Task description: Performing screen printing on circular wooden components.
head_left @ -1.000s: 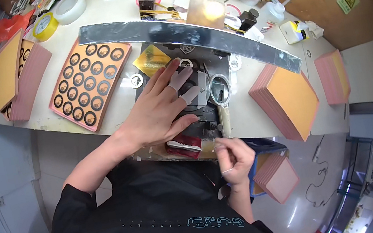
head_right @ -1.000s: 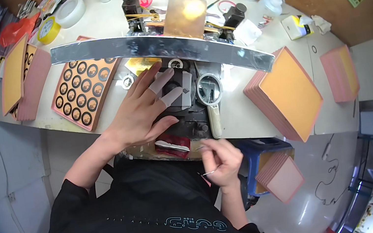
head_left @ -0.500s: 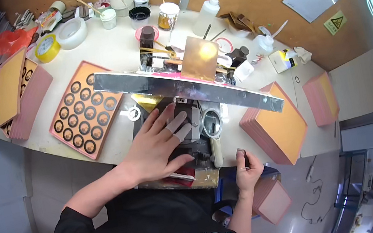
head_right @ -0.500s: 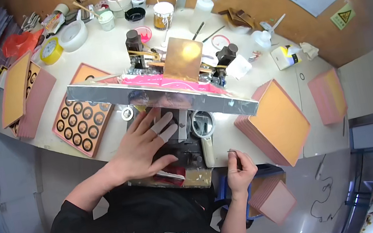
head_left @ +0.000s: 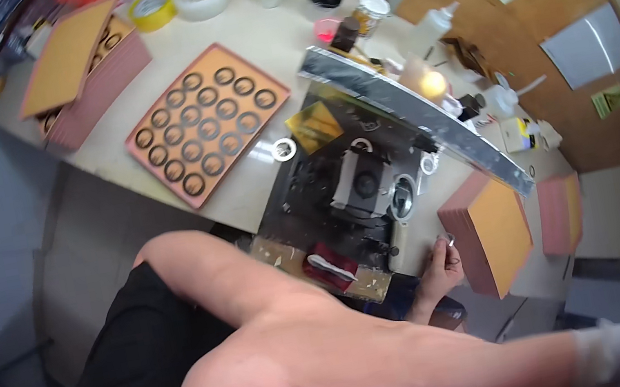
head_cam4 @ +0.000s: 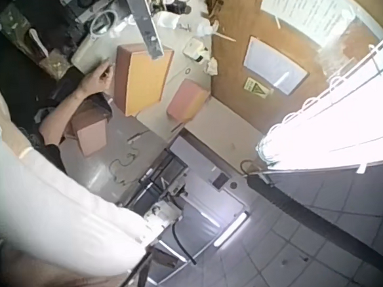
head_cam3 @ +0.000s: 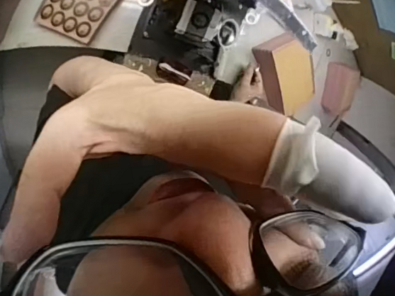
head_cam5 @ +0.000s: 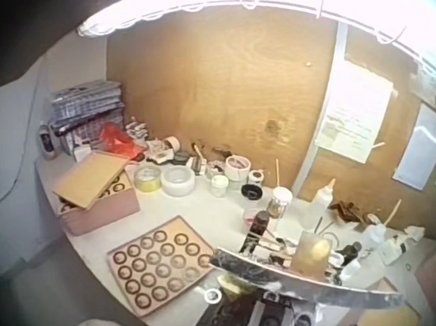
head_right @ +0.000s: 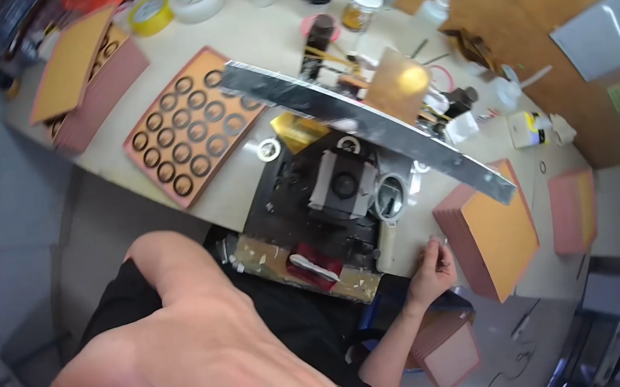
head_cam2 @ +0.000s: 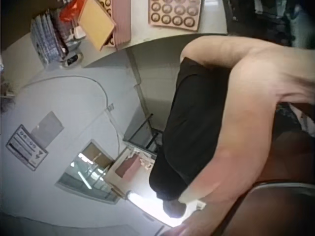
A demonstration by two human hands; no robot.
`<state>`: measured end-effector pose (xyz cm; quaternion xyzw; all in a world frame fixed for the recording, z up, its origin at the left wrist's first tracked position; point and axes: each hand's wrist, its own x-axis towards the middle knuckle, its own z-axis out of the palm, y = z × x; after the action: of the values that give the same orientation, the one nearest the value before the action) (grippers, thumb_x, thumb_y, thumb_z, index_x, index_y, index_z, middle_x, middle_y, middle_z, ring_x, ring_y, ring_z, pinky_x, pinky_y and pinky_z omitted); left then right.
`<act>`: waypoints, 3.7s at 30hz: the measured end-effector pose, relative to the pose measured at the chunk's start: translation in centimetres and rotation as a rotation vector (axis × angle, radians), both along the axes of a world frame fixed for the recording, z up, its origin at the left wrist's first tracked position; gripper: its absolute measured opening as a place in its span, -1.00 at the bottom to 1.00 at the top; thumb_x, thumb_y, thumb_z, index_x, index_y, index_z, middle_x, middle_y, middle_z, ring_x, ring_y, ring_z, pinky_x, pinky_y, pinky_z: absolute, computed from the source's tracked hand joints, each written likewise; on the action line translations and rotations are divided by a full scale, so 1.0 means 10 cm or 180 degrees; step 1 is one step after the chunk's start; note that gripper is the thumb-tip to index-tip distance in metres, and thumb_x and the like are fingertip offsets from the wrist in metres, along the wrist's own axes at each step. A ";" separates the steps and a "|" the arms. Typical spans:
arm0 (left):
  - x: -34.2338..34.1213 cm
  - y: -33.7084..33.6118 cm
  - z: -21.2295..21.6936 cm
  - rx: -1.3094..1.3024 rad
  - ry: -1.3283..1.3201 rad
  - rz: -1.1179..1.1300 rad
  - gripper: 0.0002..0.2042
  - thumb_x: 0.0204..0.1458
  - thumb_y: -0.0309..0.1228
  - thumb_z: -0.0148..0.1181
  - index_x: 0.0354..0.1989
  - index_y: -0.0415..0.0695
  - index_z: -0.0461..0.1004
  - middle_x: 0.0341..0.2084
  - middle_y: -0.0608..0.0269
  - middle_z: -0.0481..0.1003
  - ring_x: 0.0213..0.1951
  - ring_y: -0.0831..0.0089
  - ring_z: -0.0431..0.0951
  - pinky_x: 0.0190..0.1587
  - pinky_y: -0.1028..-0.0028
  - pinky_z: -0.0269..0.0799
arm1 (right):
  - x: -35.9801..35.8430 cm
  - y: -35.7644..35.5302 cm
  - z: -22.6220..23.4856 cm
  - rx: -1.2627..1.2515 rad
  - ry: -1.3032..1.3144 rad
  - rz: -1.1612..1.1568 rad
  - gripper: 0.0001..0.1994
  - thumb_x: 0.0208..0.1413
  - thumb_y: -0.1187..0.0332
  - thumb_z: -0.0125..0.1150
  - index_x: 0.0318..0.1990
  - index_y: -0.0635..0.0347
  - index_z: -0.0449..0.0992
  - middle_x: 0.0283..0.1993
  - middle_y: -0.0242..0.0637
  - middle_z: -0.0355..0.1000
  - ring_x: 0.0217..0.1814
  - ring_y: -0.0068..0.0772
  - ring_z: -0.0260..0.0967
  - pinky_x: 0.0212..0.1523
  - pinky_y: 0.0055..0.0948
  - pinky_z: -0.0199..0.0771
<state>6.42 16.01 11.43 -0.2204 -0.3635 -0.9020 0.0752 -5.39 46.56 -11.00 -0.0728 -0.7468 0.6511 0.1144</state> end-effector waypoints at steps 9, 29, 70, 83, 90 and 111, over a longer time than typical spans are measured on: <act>0.03 0.54 0.18 -0.0111 0.0357 0.0251 -0.48 0.35 -0.12 0.13 0.23 -0.37 0.42 0.04 -0.19 0.49 0.00 0.01 0.49 0.25 0.16 0.42 | -0.02 0.03 -0.09 0.0802 0.0082 0.0039 -0.82 0.34 0.37 0.29 -0.27 0.31 0.65 -0.50 -0.47 0.45 -0.49 -0.69 0.22 -0.44 -0.69 0.27; -0.09 0.73 0.43 -0.2190 -0.0107 -0.1619 -0.70 0.27 -0.30 0.14 -0.10 -0.37 0.47 -0.23 -0.17 0.62 -0.23 -0.16 0.60 0.11 0.22 0.50 | 0.02 0.03 -0.09 0.0478 0.0131 0.0047 -0.81 0.33 0.37 0.35 -0.16 0.38 0.67 -0.41 -0.36 0.57 -0.43 -0.67 0.36 -0.39 -0.69 0.38; -0.56 -0.34 -1.02 -0.4677 0.1361 0.1766 -0.48 0.21 -0.17 0.33 0.29 -0.16 0.48 0.40 -0.11 0.32 0.44 -0.21 0.29 0.45 -0.02 0.28 | 0.26 -1.07 2.72 -0.1342 0.5101 0.0336 -0.71 0.39 0.35 0.19 0.16 0.25 0.62 -0.27 -0.17 0.66 -0.45 -0.41 0.50 -0.62 -0.37 0.32; -0.27 -0.75 -1.31 -0.0132 -0.0070 0.1772 -0.37 0.26 -0.23 0.03 0.43 -0.36 0.21 0.38 -0.23 0.29 0.13 0.08 0.55 0.14 0.20 0.50 | -0.55 -0.97 1.51 0.0317 0.1577 0.0155 -0.78 0.32 0.54 0.23 0.07 0.31 0.63 -0.14 -0.25 0.63 -0.35 -0.66 0.36 -0.40 -0.69 0.31; 0.11 -0.49 -1.71 -0.0344 -0.0893 0.1562 -0.59 0.22 -0.41 -0.05 0.11 -0.45 0.52 0.20 -0.15 0.39 -0.24 0.31 0.64 -0.37 0.62 0.50 | -0.86 -1.31 1.47 0.1583 0.2439 0.1797 -0.69 0.14 0.69 0.24 0.01 0.23 0.68 -0.18 -0.38 0.63 -0.36 -0.58 0.33 -0.39 -0.58 0.30; -0.25 -0.56 -0.81 -0.0327 0.0480 0.1655 -0.64 0.16 -0.45 0.09 0.06 -0.42 0.55 -0.02 -0.11 0.54 -0.23 0.36 0.61 -0.22 0.54 0.53 | -0.81 -1.34 2.02 0.2677 0.2188 0.2324 -0.77 0.08 0.63 0.28 -0.10 0.31 0.69 -0.39 -0.36 0.54 -0.47 -0.49 0.19 -0.40 -0.52 0.25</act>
<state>3.94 10.37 3.31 -0.1898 -0.4466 -0.8138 0.3198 -13.50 33.18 9.22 0.4487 -0.8353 0.2867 0.1369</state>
